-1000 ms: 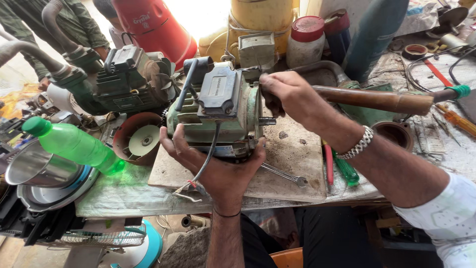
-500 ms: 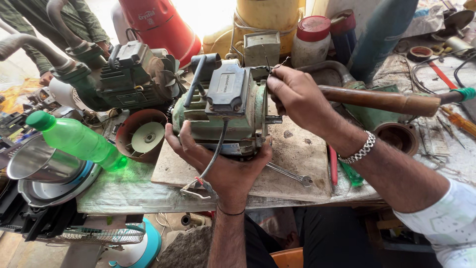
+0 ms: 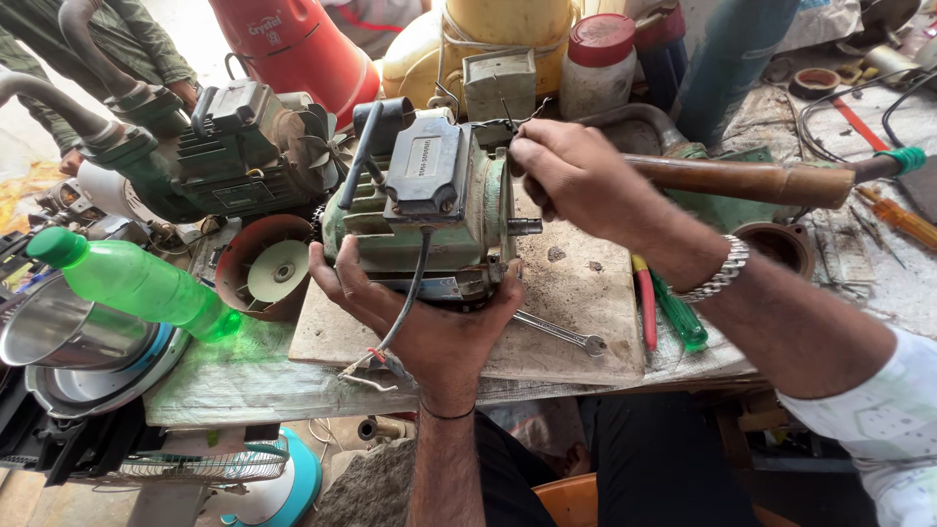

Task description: The person uses a wrench to loosen and tighten bolts on a small green electric motor. They then remove a fan blade and a red metal guard, inspect the components, and reattach the fan blade to the motor shaft.

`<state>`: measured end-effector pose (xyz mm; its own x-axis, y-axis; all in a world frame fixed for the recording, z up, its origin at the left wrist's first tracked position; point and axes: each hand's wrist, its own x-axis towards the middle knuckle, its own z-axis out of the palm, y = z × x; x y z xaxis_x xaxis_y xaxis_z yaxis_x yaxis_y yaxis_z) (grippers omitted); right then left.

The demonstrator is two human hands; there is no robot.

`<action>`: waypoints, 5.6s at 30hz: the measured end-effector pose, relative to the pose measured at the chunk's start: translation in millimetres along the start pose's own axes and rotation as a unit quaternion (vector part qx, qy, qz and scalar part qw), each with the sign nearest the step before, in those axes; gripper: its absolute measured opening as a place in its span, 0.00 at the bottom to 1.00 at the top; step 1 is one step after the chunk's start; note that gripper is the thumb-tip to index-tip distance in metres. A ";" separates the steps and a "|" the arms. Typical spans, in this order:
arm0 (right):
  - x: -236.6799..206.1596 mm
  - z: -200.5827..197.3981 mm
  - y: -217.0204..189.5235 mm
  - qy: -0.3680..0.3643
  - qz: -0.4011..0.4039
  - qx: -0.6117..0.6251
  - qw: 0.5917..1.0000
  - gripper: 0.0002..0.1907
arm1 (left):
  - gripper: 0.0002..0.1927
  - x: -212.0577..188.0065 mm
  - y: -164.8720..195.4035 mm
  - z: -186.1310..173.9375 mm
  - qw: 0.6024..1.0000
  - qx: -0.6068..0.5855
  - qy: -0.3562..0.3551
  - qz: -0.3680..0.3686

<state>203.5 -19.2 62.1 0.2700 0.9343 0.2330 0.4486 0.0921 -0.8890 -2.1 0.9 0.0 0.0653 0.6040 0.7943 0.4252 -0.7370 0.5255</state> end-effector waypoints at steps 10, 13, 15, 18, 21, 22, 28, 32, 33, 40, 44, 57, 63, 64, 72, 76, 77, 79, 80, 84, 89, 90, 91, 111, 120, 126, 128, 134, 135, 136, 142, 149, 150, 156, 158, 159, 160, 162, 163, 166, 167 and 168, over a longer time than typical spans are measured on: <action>-48.2 14.3 14.7 -0.072 -0.097 -0.339 0.933 0.08 | 0.67 -0.9 1.3 -1.9 1.000 -0.017 -0.008 -0.022; -52.9 21.4 17.3 -0.046 -0.109 -0.341 0.933 0.10 | 0.67 -0.7 1.2 -2.2 1.000 -0.019 -0.006 -0.018; -53.1 21.9 18.1 -0.037 -0.150 -0.335 0.930 0.09 | 0.66 -0.1 1.0 -1.5 1.000 -0.016 -0.001 -0.005; -54.2 21.4 20.4 -0.048 -0.185 -0.319 0.928 0.10 | 0.65 0.1 1.0 -0.1 1.000 -0.013 0.000 -0.008; -57.3 23.9 24.9 -0.053 -0.174 -0.372 0.910 0.08 | 0.66 0.2 -0.1 0.1 1.000 -0.004 -0.001 -0.006; -58.4 24.6 26.8 -0.041 -0.173 -0.362 0.915 0.09 | 0.66 0.1 -0.4 0.1 1.000 -0.007 -0.003 -0.008; -58.1 26.5 32.4 -0.033 -0.187 -0.341 0.921 0.07 | 0.66 -0.2 -1.0 -1.3 1.000 -0.004 -0.010 -0.005; -59.7 24.7 29.1 -0.010 -0.214 -0.302 0.929 0.13 | 0.66 0.3 -0.8 -1.1 1.000 -0.010 -0.006 -0.008; -59.8 24.8 28.0 -0.002 -0.226 -0.292 0.929 0.15 | 0.65 0.4 -0.8 -1.1 1.000 -0.015 -0.007 -0.010; -61.7 24.6 32.7 -0.008 -0.180 -0.301 0.937 0.10 | 0.67 -0.7 0.6 -1.7 1.000 -0.013 -0.010 -0.017; -59.8 25.4 36.8 0.009 -0.242 -0.290 0.926 0.10 | 0.67 0.1 0.4 -2.0 1.000 -0.018 -0.007 -0.012; -85.8 21.0 -23.8 0.090 -0.370 -0.301 0.874 0.10 | 0.68 -2.4 -3.4 4.0 0.999 0.007 0.022 0.032; -88.6 32.0 -28.1 0.123 -0.356 -0.322 0.869 0.07 | 0.62 -1.9 -1.8 4.2 0.999 -0.028 0.018 0.016; -86.2 32.5 -27.6 0.105 -0.342 -0.292 0.887 0.07 | 0.62 -1.8 -1.4 3.0 0.999 -0.024 0.019 0.015; -93.3 -58.9 -8.3 0.122 -0.125 -0.344 0.923 0.06 | 0.62 0.0 -2.2 -3.1 1.000 -0.007 -0.006 0.015; -103.0 -55.9 4.5 -0.039 -0.069 -0.328 0.941 0.06 | 0.62 -0.9 -3.7 -2.4 1.000 -0.011 -0.008 0.013; -105.7 -44.8 4.5 -0.092 -0.083 -0.309 0.943 0.06 | 0.62 -0.9 -4.5 -2.4 1.000 -0.004 -0.009 0.016; -113.2 -17.8 -0.7 -0.143 -0.074 -0.275 0.948 0.08 | 0.62 -1.7 -5.0 -0.9 1.000 0.003 -0.008 0.020; -113.2 -7.8 -5.2 -0.158 -0.045 -0.311 0.936 0.11 | 0.62 -1.8 -5.4 -0.4 1.000 0.005 -0.007 0.022; -108.1 11.0 -28.2 -0.210 0.066 -0.396 0.892 0.16 | 0.62 -2.0 -5.8 1.6 1.000 -0.008 -0.001 0.023; -94.5 9.1 -44.7 -0.275 0.108 -0.415 0.861 0.15 | 0.62 -1.9 -3.1 0.4 1.000 -0.007 -0.005 0.019; -92.7 8.1 -45.8 -0.284 0.109 -0.421 0.855 0.15 | 0.61 -1.9 -2.2 0.2 1.000 -0.011 -0.005 0.015; -91.8 7.6 -46.7 -0.294 0.110 -0.427 0.848 0.15 | 0.62 -1.5 -1.8 -0.6 1.000 -0.013 -0.007 0.014; -79.0 -47.7 -28.3 0.032 -0.039 -0.196 0.979 0.08 | 0.63 -0.2 3.1 -1.5 1.000 -0.011 -0.007 0.012; -50.2 -27.0 -34.7 0.096 -0.341 -0.312 0.881 0.06 | 0.62 2.5 4.7 0.0 1.000 0.004 0.002 0.019; -37.2 -13.9 -48.2 0.048 -0.356 -0.329 0.873 0.09 | 0.63 3.4 4.5 0.2 1.000 -0.008 0.008 0.026; -33.1 -12.8 -50.0 0.039 -0.351 -0.335 0.873 0.09 | 0.64 3.7 3.7 -0.1 1.000 -0.011 0.007 0.021; -17.0 -13.4 -43.0 0.024 -0.338 -0.312 0.887 0.08 | 0.64 3.5 3.5 0.7 1.000 -0.017 0.007 0.018; -14.0 -13.8 -42.0 0.019 -0.331 -0.310 0.891 0.08 | 0.64 3.8 3.4 0.8 1.000 -0.016 0.009 0.018; -11.4 -14.5 -41.2 0.014 -0.323 -0.307 0.895 0.08 | 0.64 3.8 3.6 0.8 1.000 -0.016 0.009 0.017; -11.2 -33.7 -45.1 0.028 -0.282 -0.285 0.916 0.04 | 0.63 3.7 4.3 2.0 1.000 -0.006 0.011 0.022; -17.6 -33.9 -49.3 0.014 -0.303 -0.299 0.905 0.06 | 0.63 3.9 2.7 2.6 1.000 -0.009 0.004 0.020; -17.9 -33.1 -49.6 0.014 -0.302 -0.300 0.905 0.06 | 0.63 3.7 3.0 3.1 1.000 -0.007 0.005 0.020; -20.6 -27.1 -49.0 0.012 -0.339 -0.316 0.886 0.09 | 0.63 4.0 2.4 3.2 1.000 -0.010 0.010 0.021; -23.0 -26.0 -47.6 0.009 -0.347 -0.315 0.883 0.09 | 0.63 3.7 2.4 2.6 1.000 -0.014 0.010 0.021; -24.0 -24.9 -46.9 0.011 -0.355 -0.315 0.880 0.08 | 0.64 3.6 2.3 2.2 1.000 -0.016 0.010 0.020; -24.9 -23.6 -46.0 0.013 -0.363 -0.314 0.877 0.08 | 0.64 3.5 2.5 2.3 1.000 -0.016 0.012 0.020; -25.6 -18.5 -43.9 -0.005 -0.292 -0.357 0.887 0.07 | 0.64 3.3 3.0 2.6 1.000 -0.018 0.016 0.019; -26.0 -15.5 -42.7 -0.014 -0.257 -0.378 0.890 0.07 | 0.64 3.4 3.0 2.5 1.000 -0.017 0.014 0.019; -28.7 -4.9 -36.9 0.023 -0.399 -0.411 0.819 0.06 | 0.64 3.4 2.9 2.4 1.000 -0.015 0.013 0.020; -29.1 -3.2 -34.7 0.049 -0.432 -0.401 0.806 0.06 | 0.64 3.6 2.7 2.6 1.000 -0.018 0.015 0.020; -30.4 -2.3 -31.9 0.076 -0.464 -0.390 0.792 0.06 | 0.64 3.4 2.8 2.7 0.999 -0.020 0.016 0.020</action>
<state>182.9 -51.3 84.3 -0.4114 0.5308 0.7409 0.8874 0.4189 0.1926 1.8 1.7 3.2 0.0527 0.5637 0.8243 0.3860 -0.7728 0.5038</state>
